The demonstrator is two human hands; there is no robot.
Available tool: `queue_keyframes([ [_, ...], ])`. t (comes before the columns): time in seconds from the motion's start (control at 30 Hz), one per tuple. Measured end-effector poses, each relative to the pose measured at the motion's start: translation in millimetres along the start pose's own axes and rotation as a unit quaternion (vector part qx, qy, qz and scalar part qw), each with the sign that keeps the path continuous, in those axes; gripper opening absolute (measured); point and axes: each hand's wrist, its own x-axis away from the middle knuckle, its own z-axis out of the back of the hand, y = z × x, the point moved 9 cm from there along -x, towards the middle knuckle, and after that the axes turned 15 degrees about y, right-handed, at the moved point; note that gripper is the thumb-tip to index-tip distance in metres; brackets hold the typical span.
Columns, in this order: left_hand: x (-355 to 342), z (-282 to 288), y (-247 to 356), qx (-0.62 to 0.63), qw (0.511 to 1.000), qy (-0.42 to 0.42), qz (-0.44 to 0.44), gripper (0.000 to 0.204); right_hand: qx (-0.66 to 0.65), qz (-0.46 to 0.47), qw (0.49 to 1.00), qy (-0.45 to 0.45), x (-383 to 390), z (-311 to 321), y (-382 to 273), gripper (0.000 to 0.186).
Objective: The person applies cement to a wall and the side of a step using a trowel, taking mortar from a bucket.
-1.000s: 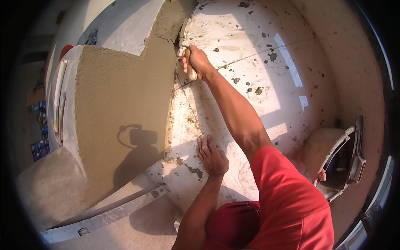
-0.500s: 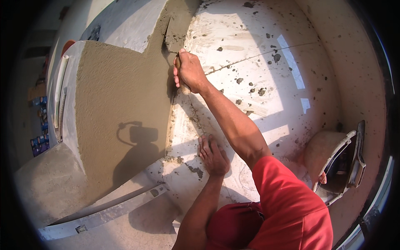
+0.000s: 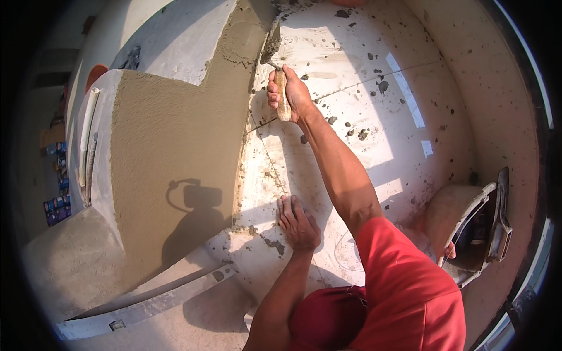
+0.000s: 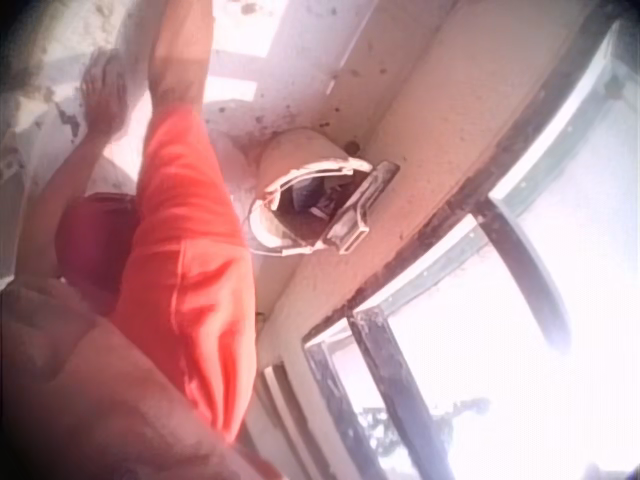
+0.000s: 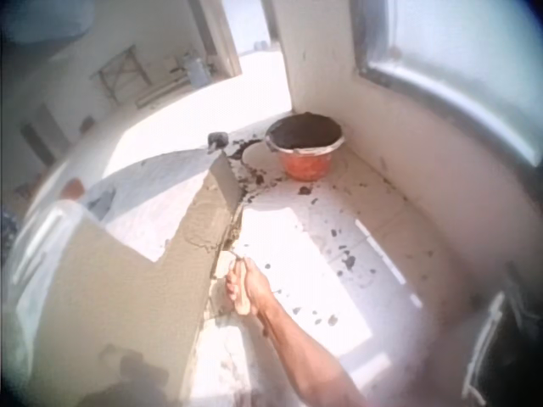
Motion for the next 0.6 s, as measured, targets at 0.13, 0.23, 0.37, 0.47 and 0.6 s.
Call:
queue_keyframes([
  [0.13, -1, -1, -1, -0.006, 1.000, -0.003, 0.004, 0.058, 0.020, -0.008, 0.999, 0.032, -46, 10, -9, 0.050],
  [0.23, 1, -1, -2, -0.023, 1.000, -0.007, 0.006, 0.059, 0.058, -0.004, 0.997, 0.050, -62, 7, -7, 0.051],
  [0.37, 2, -4, -5, -0.028, 1.000, -0.006, 0.007, 0.060, 0.093, 0.019, 0.992, 0.082, -71, -7, -7, 0.052],
  [0.47, 3, -4, -5, -0.026, 0.999, -0.017, 0.016, 0.061, 0.104, 0.030, 0.989, 0.096, -65, -15, -7, 0.050],
  [0.6, 2, -2, -4, -0.029, 0.999, -0.021, 0.021, 0.063, 0.112, 0.051, 0.989, 0.085, -45, -32, -10, 0.050],
])
